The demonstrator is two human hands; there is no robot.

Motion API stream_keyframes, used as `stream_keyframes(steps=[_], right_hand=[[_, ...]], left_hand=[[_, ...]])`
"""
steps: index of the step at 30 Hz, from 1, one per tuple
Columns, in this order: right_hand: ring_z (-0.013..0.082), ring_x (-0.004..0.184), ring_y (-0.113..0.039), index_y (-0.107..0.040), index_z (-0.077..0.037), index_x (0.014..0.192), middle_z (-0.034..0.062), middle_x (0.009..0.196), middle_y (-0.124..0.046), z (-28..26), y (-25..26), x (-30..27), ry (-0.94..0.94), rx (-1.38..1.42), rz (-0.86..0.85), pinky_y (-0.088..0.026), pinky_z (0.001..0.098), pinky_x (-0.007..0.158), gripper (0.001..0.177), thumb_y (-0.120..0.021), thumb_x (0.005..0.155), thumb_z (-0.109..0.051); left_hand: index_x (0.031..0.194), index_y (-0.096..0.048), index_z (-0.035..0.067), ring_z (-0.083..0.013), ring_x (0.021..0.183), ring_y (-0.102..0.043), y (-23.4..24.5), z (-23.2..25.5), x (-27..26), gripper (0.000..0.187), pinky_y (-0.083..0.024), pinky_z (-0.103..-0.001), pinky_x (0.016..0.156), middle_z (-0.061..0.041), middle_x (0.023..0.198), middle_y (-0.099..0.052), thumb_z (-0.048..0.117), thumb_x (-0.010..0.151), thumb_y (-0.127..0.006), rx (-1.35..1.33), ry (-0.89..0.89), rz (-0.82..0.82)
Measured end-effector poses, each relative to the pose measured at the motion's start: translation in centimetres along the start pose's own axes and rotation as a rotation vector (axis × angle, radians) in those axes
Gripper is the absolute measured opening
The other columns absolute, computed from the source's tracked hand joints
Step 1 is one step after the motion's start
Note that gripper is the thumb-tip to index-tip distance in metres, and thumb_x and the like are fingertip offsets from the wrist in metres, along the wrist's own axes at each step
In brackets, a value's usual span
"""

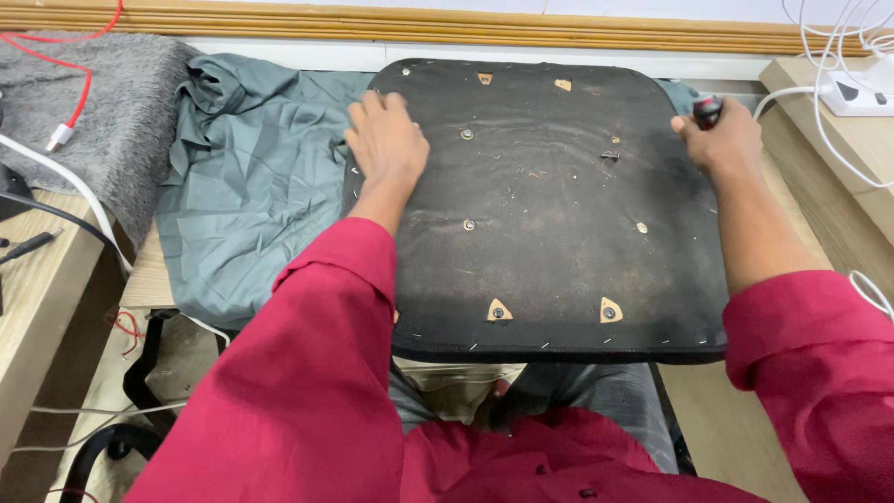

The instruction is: The person uses a screwdriver to remove screws from the underside of a chair seat. They loosen and remove several screws one by one, placing them on the seat surface as they work.

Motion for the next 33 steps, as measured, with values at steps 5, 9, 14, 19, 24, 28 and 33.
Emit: stream_keyframes(steps=[5, 9, 14, 19, 24, 28, 33], right_hand=[[0.0316, 0.089, -0.07, -0.053, 0.0, 0.118, 0.0166, 0.097, -0.071, -10.7, -0.8, -2.8, 0.293, 0.126, 0.056, -0.054, 0.0437, 0.084, 0.048, -0.084, 0.103, -0.034], [0.0334, 0.096, -0.067, -0.032, -0.002, 0.144, 0.0191, 0.107, -0.063, -18.3, -1.7, -5.7, 0.693, 0.317, 0.022, -0.054, 0.0424, 0.09, 0.059, -0.067, 0.097, -0.002], [0.0267, 0.1, -0.069, -0.031, -0.006, 0.153, 0.0141, 0.111, -0.067, -23.8, -2.4, -8.2, 0.748, 0.465, -0.03, -0.054, 0.0379, 0.095, 0.062, -0.064, 0.102, 0.006], [0.0218, 0.102, -0.074, -0.036, -0.007, 0.142, 0.0116, 0.122, -0.072, -27.0, -4.6, -8.6, 0.699, 0.66, 0.083, -0.059, 0.0331, 0.093, 0.046, -0.071, 0.113, -0.001], [0.0194, 0.103, -0.071, -0.035, -0.01, 0.149, 0.013, 0.127, -0.066, -28.7, -7.0, -9.4, 0.714, 0.763, 0.12, -0.061, 0.0322, 0.09, 0.055, -0.073, 0.111, 0.0], [0.0181, 0.1, -0.069, -0.036, -0.013, 0.149, 0.0112, 0.119, -0.066, -28.7, -7.0, -9.1, 0.697, 0.74, 0.184, -0.059, 0.0319, 0.091, 0.054, -0.075, 0.114, -0.003], [0.0151, 0.097, -0.063, -0.033, -0.015, 0.154, 0.0106, 0.121, -0.062, -28.5, -7.1, -9.4, 0.658, 0.809, 0.177, -0.058, 0.0304, 0.09, 0.06, -0.073, 0.112, 0.001]], left_hand=[[0.125, -0.068, 0.021, -0.0263, 0.12, -0.049, -3.6, 4.3, -1.4, 0.035, -0.04, -0.048, 0.099, -0.002, 0.123, -0.056, 0.023, 0.09, -0.071, -0.186, -0.085, -0.133], [0.116, -0.075, 0.025, -0.023, 0.118, -0.051, -4.7, 5.6, -1.4, 0.024, -0.04, -0.044, 0.099, 0.001, 0.119, -0.056, 0.023, 0.094, -0.068, -0.165, -0.038, -0.204], [0.109, -0.076, 0.024, -0.021, 0.114, -0.055, -4.3, 5.0, -1.5, 0.019, -0.041, -0.041, 0.098, 0.002, 0.116, -0.059, 0.03, 0.093, -0.07, -0.188, -0.004, -0.15], [0.107, -0.075, 0.021, -0.022, 0.112, -0.057, -4.3, 5.0, -1.4, 0.023, -0.042, -0.041, 0.097, 0.0, 0.115, -0.06, 0.034, 0.089, -0.073, -0.194, 0.008, -0.117], [0.107, -0.077, 0.023, -0.0217, 0.111, -0.058, -4.3, 4.5, -1.7, 0.018, -0.042, -0.041, 0.097, 0.001, 0.112, -0.061, 0.023, 0.091, -0.07, -0.262, -0.06, -0.103], [0.107, -0.078, 0.023, -0.0225, 0.109, -0.058, -4.7, 4.5, -1.6, 0.017, -0.043, -0.042, 0.096, 0.0, 0.111, -0.061, 0.022, 0.092, -0.068, -0.241, -0.065, -0.098], [0.107, -0.077, 0.02, -0.0225, 0.108, -0.058, -5.0, 4.5, -1.6, 0.018, -0.043, -0.042, 0.093, -0.001, 0.11, -0.061, 0.024, 0.091, -0.069, -0.238, -0.066, -0.07]])
Point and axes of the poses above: each hand's wrist, its own x-axis towards the middle knuckle, its own y-axis out of the back of the hand, z = x × y, the point moved 3 cm from there along x, towards the middle knuckle
